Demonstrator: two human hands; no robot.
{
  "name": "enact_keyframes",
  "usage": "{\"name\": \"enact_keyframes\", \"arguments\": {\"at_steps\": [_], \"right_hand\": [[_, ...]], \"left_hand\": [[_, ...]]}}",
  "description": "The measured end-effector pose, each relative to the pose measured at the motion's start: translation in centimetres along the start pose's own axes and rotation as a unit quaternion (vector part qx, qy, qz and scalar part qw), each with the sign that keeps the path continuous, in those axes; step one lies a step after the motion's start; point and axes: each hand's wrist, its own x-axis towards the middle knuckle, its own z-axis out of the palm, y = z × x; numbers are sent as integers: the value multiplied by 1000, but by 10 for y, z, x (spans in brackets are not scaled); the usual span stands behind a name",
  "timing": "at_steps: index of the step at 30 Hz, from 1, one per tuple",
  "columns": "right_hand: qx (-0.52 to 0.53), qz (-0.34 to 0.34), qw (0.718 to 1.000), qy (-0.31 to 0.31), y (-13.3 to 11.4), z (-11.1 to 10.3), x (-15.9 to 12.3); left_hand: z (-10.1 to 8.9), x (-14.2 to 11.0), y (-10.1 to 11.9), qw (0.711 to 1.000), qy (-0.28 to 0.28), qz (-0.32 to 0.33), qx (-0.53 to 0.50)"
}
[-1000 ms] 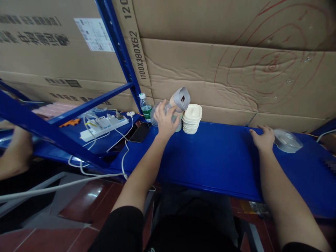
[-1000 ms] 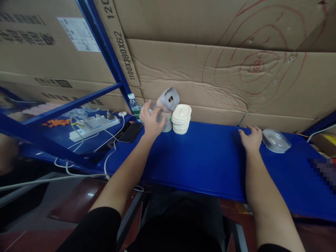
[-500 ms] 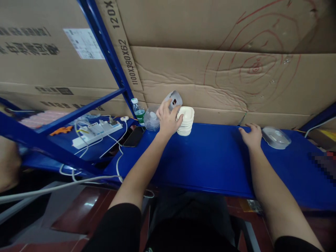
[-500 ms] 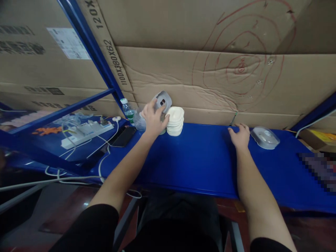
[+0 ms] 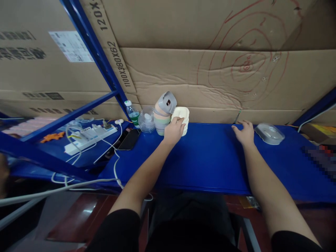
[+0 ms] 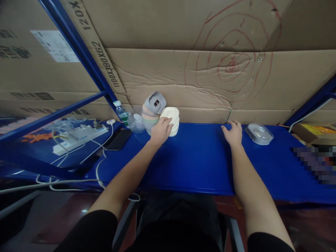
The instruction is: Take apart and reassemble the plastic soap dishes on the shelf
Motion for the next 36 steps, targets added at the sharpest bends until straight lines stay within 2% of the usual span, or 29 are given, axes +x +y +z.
{"name": "enact_keyframes", "arguments": {"at_steps": [6,11,15,17,19,21,23,25,28,30,33,36], "right_hand": [[-8,-2,1000,3,-7,-4,-2],[21,-33,999,19,-26,-9,-4],[120,-73,989,37,-53,-6,-9],[216,-58,975,6,-69,-1,-15],[333,-4,941,-56,-86,5,-23],[411,48,901,-130,-98,11,-31],[423,78,879,-205,-103,16,-38],[385,72,881,-265,-103,20,-43],[303,19,899,-316,-99,23,-49],[228,-49,903,-360,-99,23,-53],[77,-162,889,-421,-106,19,-58],[0,-201,880,-431,-114,16,-60]], "left_hand": [[-4,2,-2,999,8,25,-29],[-5,-2,-4,995,25,85,-50],[-2,-11,-5,984,46,144,-92],[-3,-17,-3,974,39,177,-139],[-7,-23,0,958,1,208,-196],[-12,-27,4,938,-64,235,-247],[-15,-29,7,916,-138,254,-278],[-16,-29,7,899,-201,259,-292],[-8,-27,2,887,-277,245,-277],[-1,-26,-3,883,-330,231,-240],[6,-27,-7,871,-396,215,-195],[5,-28,-5,868,-412,199,-193]]}}
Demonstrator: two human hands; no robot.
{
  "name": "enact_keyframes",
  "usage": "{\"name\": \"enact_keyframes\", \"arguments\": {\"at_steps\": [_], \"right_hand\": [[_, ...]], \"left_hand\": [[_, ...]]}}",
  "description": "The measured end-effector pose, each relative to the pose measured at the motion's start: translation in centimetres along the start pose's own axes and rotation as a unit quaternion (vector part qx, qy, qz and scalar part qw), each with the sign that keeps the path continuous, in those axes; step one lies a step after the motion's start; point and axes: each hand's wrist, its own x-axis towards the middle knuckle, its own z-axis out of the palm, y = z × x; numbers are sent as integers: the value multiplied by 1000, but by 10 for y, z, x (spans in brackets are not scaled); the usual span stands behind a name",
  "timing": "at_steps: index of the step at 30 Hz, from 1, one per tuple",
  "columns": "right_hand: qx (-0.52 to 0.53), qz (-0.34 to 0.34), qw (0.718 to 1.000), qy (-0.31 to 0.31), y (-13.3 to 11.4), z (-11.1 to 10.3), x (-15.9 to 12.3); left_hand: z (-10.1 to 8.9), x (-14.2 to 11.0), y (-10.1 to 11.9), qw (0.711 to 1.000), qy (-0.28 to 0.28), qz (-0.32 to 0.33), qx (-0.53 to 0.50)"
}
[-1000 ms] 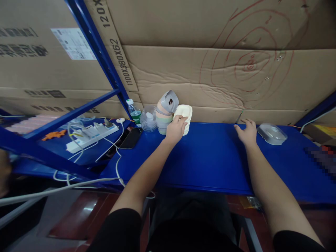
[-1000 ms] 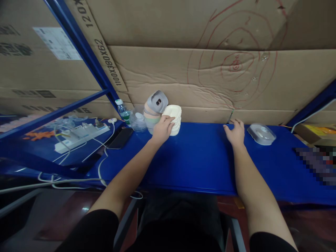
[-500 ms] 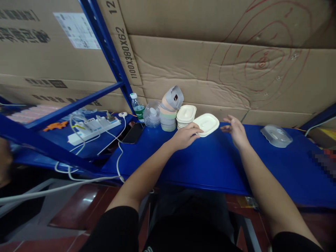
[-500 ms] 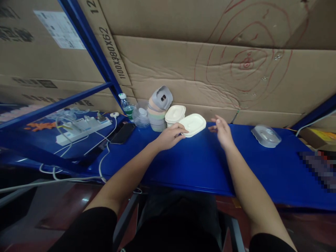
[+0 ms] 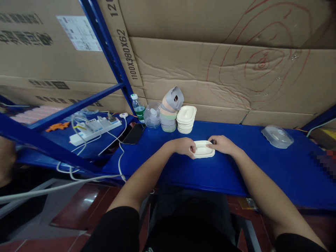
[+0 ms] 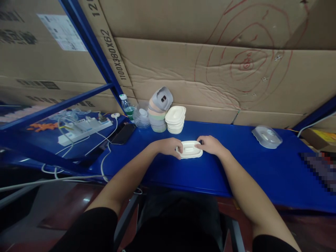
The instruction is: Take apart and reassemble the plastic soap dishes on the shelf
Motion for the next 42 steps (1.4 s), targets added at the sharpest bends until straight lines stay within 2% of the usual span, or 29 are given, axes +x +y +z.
{"name": "enact_keyframes", "arguments": {"at_steps": [2,3,5,7,9,11,12,14,17,21,26,38,42], "right_hand": [[-11,3,1000,-4,-2,0,1],[-15,5,1000,-4,-3,0,1],[-21,6,1000,0,-2,1,1],[-23,0,1000,2,-1,2,1],[-24,-6,1000,2,0,3,1],[-30,-6,1000,0,1,3,1],[-34,-5,999,-2,1,4,2],[-40,-5,999,-5,1,4,3],[-35,-12,999,1,-3,5,3],[-5,-26,1000,1,-13,5,1],[8,-32,999,-4,-19,4,-2],[10,-38,999,-8,-20,1,-4],[12,-50,999,-4,-18,2,-4]], "left_hand": [[-3,-1,4,999,41,-2,-4],[-6,-2,6,996,89,1,2],[-13,-4,7,970,240,6,42],[-21,-8,4,908,402,-11,114],[-32,-15,0,833,521,-60,177],[-44,-22,-4,772,587,-118,212],[-49,-25,-5,753,604,-143,220],[-60,-30,-6,741,607,-178,225],[-68,-27,-8,754,585,-204,220],[-69,-17,-12,759,578,-217,205],[-75,-16,-15,752,595,-196,204],[-88,-20,-6,779,562,-185,208],[-92,-18,-5,764,584,-188,198]]}}
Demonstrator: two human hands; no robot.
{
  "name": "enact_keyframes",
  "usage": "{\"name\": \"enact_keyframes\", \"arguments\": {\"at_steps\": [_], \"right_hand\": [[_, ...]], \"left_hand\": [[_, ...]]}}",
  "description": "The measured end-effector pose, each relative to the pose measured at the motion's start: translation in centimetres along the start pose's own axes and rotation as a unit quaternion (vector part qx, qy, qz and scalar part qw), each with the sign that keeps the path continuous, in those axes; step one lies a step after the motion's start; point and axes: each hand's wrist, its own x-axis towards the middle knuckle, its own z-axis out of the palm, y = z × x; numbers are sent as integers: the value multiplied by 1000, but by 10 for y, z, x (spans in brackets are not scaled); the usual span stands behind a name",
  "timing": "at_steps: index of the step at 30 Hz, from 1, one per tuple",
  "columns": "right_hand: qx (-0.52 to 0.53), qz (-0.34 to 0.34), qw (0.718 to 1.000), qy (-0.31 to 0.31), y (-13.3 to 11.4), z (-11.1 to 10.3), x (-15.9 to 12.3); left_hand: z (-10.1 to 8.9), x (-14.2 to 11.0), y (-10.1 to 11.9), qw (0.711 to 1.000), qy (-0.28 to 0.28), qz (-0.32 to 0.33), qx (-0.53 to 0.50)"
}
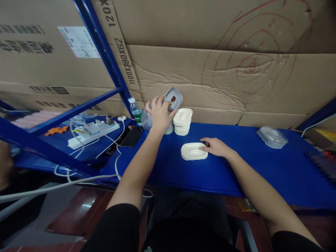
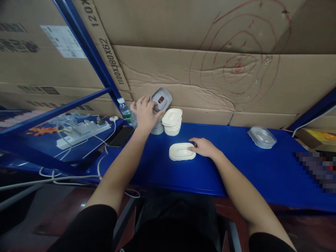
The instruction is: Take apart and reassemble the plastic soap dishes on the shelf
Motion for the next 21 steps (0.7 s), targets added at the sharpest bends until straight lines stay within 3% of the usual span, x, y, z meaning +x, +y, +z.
{"name": "enact_keyframes", "arguments": {"at_steps": [5,9,11,15,18,21], "right_hand": [[7,2,1000,1,2,1,0],[31,-9,998,58,5,-2,0],[49,-16,991,125,5,-6,-2],[107,-17,964,242,-5,-14,-7],[125,-13,951,284,-13,-17,-10],[115,31,946,300,-16,-16,-11]], "left_hand": [[-6,-1,5,999,35,-10,-21],[-14,-24,10,988,30,-15,-151],[-14,-41,12,966,-16,-32,-257],[-4,-67,17,895,-185,-94,-394],[6,-74,24,852,-299,-130,-410],[10,-76,28,834,-358,-159,-388]]}}
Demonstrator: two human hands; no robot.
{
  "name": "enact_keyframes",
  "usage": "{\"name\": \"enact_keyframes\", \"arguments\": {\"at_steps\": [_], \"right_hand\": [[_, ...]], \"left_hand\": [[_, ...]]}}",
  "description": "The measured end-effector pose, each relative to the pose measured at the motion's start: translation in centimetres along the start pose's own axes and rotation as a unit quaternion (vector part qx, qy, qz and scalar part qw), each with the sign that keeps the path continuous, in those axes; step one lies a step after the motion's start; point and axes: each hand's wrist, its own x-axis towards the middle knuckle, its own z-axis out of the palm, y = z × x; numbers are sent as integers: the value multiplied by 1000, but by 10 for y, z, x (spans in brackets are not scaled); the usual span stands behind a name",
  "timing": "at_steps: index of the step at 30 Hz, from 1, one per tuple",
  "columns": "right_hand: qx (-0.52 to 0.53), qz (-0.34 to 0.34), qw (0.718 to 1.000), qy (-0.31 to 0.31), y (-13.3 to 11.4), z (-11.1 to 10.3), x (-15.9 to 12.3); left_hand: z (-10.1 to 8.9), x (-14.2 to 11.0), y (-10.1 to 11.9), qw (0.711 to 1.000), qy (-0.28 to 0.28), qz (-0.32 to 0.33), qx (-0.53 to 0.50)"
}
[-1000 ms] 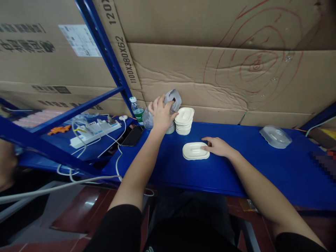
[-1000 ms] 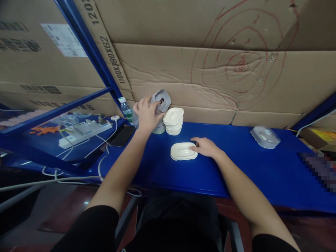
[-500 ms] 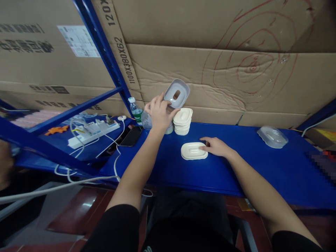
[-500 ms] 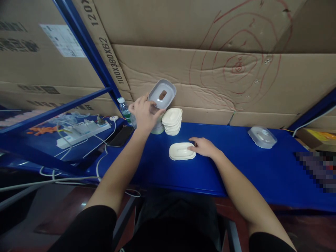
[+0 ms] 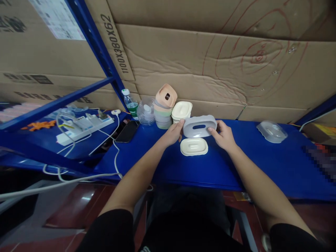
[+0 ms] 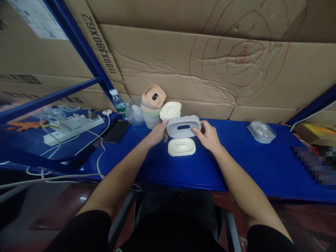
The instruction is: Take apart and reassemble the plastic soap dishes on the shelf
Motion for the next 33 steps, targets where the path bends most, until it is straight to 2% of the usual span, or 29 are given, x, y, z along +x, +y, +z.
{"name": "enact_keyframes", "arguments": {"at_steps": [3,7,9,10,14,18,22,26,29,33], "right_hand": [[-4,45,999,-21,2,3,1],[35,84,989,-116,3,6,3],[44,92,982,-156,4,6,4],[40,95,980,-170,4,6,5],[5,102,969,-225,4,2,5],[-12,121,948,-293,7,0,6],[-50,131,934,-329,8,0,6],[-128,108,917,-361,5,2,6],[-143,100,908,-380,4,4,6],[-149,99,905,-387,0,4,6]], "left_hand": [[0,-1,-2,1000,2,-2,12],[-1,-1,-9,996,45,43,64],[-2,-1,-10,990,74,49,113],[-2,-2,-9,988,72,45,127],[-7,-6,-3,983,-14,21,184],[-11,-7,0,955,-90,14,283],[-11,-5,-4,932,-156,10,327],[-9,-1,-8,916,-143,31,373],[-8,1,-12,907,-125,42,400],[-8,3,-15,898,-145,31,413]]}}
